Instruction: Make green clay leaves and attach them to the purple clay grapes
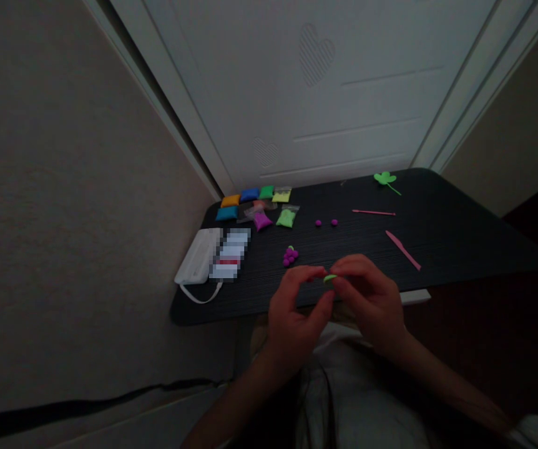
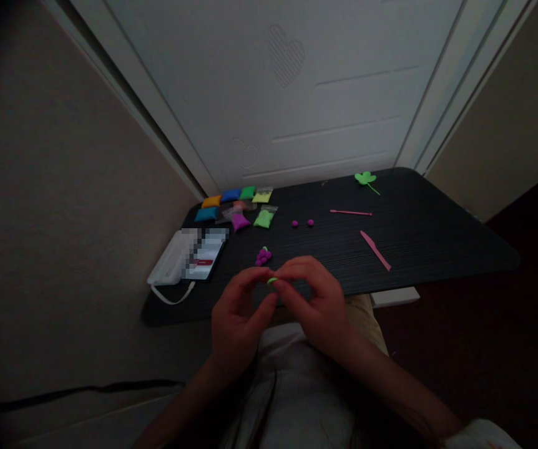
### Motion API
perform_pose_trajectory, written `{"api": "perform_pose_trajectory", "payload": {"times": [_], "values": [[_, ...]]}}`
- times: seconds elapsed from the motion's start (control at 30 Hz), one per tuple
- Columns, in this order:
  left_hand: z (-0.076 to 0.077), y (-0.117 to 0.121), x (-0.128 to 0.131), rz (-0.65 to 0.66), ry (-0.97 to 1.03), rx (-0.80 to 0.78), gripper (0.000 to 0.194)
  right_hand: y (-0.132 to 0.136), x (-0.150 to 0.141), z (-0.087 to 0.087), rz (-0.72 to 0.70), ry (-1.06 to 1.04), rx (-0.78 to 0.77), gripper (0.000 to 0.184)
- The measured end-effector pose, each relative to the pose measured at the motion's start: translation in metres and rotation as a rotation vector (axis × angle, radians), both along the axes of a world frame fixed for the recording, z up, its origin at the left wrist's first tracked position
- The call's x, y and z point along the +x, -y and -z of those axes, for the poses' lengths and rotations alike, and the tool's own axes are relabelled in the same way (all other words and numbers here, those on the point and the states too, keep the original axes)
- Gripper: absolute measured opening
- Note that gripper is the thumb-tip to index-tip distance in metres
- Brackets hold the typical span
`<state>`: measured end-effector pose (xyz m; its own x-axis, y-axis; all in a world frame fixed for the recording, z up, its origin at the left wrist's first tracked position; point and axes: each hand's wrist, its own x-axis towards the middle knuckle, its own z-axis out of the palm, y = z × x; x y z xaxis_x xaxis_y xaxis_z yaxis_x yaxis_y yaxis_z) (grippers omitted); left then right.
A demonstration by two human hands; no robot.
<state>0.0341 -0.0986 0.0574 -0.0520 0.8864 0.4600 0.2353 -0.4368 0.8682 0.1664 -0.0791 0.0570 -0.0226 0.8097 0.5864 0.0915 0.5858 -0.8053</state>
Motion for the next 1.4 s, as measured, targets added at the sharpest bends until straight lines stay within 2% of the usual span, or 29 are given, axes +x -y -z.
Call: {"api": "perform_pose_trajectory", "payload": {"times": [0.2,0.6,0.9,1.4], "values": [[0.0001,-0.0028,-0.0016,0.002,-0.021,0.011,0.014,0.0,-0.0046,0.002,-0.054,-0.1,-0.075,0.01],[-0.0003,-0.0044,-0.0049,-0.135,-0.124,0.116,0.016,0.0023,-0.0055,0.0062,-0.013,0.013,-0.039,0.01],[0.0,-0.0056,-0.0071,-0.084,-0.142,0.163,0.016,0.0022,-0.0051,0.0064,-0.021,0.013,-0.056,0.01],[-0.0016,-0.0059,-0.007,-0.092,-0.186,0.201,0.02,0.0028,-0.0041,0.0077,-0.046,0.026,-0.051,0.013]]}}
